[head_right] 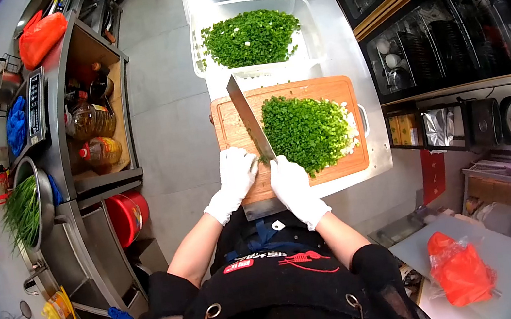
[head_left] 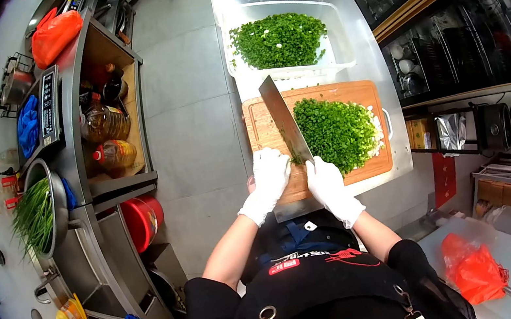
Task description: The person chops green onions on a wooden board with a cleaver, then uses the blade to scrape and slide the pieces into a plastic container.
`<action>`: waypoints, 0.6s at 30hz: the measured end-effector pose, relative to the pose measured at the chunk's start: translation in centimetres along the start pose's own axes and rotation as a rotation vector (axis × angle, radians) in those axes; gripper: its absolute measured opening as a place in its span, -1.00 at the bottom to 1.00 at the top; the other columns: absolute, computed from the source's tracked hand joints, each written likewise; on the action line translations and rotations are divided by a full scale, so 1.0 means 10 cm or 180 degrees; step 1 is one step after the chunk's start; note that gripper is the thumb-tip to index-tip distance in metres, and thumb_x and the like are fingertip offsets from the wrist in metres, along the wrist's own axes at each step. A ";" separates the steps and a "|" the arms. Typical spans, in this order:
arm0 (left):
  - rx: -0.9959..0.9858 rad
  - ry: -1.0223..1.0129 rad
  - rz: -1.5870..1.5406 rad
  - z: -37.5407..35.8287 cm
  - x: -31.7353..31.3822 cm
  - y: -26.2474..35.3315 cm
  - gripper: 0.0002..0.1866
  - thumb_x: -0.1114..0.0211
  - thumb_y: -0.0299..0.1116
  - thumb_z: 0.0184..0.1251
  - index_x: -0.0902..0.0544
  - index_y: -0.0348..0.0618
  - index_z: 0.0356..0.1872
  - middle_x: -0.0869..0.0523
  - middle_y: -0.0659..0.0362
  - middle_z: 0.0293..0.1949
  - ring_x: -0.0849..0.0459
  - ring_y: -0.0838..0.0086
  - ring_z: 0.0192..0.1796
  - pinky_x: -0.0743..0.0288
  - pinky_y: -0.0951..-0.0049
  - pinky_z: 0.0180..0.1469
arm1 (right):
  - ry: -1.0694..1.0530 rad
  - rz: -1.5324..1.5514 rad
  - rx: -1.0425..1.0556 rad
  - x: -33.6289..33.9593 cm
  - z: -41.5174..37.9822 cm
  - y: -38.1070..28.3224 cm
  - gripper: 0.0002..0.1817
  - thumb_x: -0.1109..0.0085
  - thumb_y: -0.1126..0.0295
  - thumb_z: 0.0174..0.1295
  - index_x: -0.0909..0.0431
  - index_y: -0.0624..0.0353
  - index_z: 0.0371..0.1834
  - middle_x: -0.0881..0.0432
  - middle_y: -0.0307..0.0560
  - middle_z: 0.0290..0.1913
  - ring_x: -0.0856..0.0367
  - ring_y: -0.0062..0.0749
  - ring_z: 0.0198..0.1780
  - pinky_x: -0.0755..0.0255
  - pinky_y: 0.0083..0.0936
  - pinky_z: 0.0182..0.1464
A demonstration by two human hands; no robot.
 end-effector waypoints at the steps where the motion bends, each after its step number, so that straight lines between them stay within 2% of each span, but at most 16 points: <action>1: 0.0037 0.0042 -0.0034 0.00 0.01 0.00 -0.92 -0.36 -0.36 0.02 -0.63 -0.02 -0.46 -0.55 0.22 -0.44 -0.52 0.29 -0.22 -0.33 0.23 -0.05 | 0.0010 0.0004 0.0007 -0.02 0.02 0.04 -0.72 0.04 0.26 0.40 -0.54 0.27 -0.25 -0.64 0.29 -0.41 -0.62 0.22 -0.34 -0.48 -0.01 -0.23; 3: 0.0080 0.0089 -0.0069 -0.01 0.01 -0.02 -0.92 -0.36 -0.36 0.01 -0.62 -0.02 -0.46 -0.55 0.21 -0.44 -0.51 0.29 -0.23 -0.33 0.23 -0.06 | 0.0096 0.0385 0.0221 -0.01 0.04 0.12 -0.72 0.04 0.27 0.39 -0.55 0.27 -0.26 -0.63 0.29 -0.41 -0.61 0.22 -0.33 -0.47 -0.02 -0.24; 4: 0.0081 0.0092 -0.0066 -0.01 0.01 -0.02 -0.92 -0.36 -0.36 0.01 -0.61 -0.02 -0.47 -0.55 0.21 -0.44 -0.51 0.29 -0.23 -0.33 0.23 -0.05 | 0.0007 0.0455 0.0104 0.01 0.01 0.17 -0.74 0.03 0.28 0.38 -0.55 0.26 -0.26 -0.63 0.29 -0.40 -0.61 0.22 -0.32 -0.46 -0.04 -0.24; 13: 0.0039 0.0073 -0.0025 0.00 -0.02 -0.02 -0.91 -0.32 -0.33 0.02 -0.60 -0.03 -0.46 -0.54 0.19 -0.43 -0.51 0.28 -0.19 -0.31 0.21 -0.04 | -0.0045 0.0052 0.0029 -0.02 -0.13 0.10 -0.73 0.01 0.28 0.39 -0.53 0.30 -0.27 -0.63 0.30 -0.40 -0.60 0.24 -0.32 -0.47 -0.02 -0.23; 18: -0.0049 0.0056 0.0014 -0.02 -0.01 -0.02 -0.92 -0.31 -0.33 0.06 -0.60 -0.03 -0.46 -0.55 0.20 -0.42 -0.51 0.28 -0.19 -0.30 0.23 -0.04 | 0.0031 0.0442 0.0028 -0.03 0.00 0.12 -0.72 0.02 0.29 0.39 -0.55 0.34 -0.23 -0.64 0.33 -0.36 -0.61 0.24 -0.27 -0.48 -0.08 -0.19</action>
Point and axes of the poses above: each hand's wrist, its own z-axis towards the middle knuckle, its own x-axis out of the back of the hand, y = z × x, the point moved 5 cm from there along z, towards the middle knuckle
